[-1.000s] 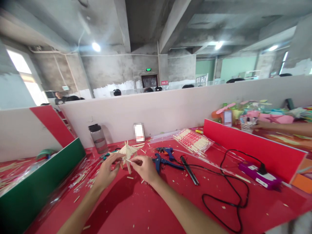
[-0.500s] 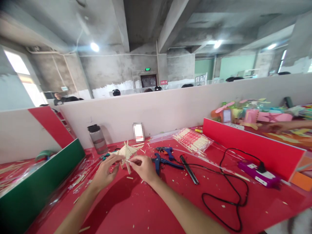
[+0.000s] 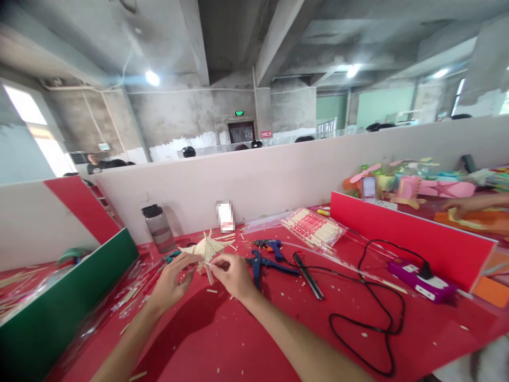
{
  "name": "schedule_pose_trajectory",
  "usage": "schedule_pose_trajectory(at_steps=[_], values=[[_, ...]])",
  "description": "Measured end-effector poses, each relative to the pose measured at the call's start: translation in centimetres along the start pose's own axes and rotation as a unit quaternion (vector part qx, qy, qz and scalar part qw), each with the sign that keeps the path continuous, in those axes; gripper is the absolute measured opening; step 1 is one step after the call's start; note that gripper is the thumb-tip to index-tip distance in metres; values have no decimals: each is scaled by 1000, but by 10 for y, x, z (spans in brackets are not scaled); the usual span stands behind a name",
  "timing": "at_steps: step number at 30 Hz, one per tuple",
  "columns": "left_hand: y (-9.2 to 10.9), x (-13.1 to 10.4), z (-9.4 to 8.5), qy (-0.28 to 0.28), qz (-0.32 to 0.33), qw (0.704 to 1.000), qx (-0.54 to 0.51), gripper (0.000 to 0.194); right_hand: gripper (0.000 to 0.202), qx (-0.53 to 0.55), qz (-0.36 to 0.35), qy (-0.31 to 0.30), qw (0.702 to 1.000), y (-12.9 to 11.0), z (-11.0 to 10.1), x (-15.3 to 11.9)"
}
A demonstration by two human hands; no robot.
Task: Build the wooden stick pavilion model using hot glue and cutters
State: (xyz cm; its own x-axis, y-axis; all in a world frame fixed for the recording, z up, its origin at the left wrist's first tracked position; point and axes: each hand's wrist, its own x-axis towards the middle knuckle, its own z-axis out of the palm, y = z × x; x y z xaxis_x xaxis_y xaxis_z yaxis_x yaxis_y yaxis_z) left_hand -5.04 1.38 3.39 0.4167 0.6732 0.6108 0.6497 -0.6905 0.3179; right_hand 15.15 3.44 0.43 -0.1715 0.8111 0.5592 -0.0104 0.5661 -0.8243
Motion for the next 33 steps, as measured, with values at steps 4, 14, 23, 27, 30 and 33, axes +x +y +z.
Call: schedule_pose_trajectory(at_steps=[4, 14, 23, 27, 30, 33], values=[[0, 0, 0, -6, -2, 1000, -6, 38, 12, 9, -2, 2, 1000, 0, 1, 0], [-5, 1, 1, -2, -2, 1000, -11, 32, 13, 15, 8, -3, 1000, 5, 3, 0], [-2, 1, 2, 12, 12, 1000, -1, 39, 9, 4, 3, -2, 1000, 1, 1, 0], [-3, 1, 2, 14, 7, 1000, 0, 39, 10, 7, 9, -11, 1000, 1, 1, 0], [-4, 1, 2, 9, 3, 1000, 1, 38, 11, 6, 10, -8, 1000, 2, 1, 1], [-4, 0, 2, 7, 0, 1000, -2, 35, 11, 9, 11, -9, 1000, 2, 1, 0]])
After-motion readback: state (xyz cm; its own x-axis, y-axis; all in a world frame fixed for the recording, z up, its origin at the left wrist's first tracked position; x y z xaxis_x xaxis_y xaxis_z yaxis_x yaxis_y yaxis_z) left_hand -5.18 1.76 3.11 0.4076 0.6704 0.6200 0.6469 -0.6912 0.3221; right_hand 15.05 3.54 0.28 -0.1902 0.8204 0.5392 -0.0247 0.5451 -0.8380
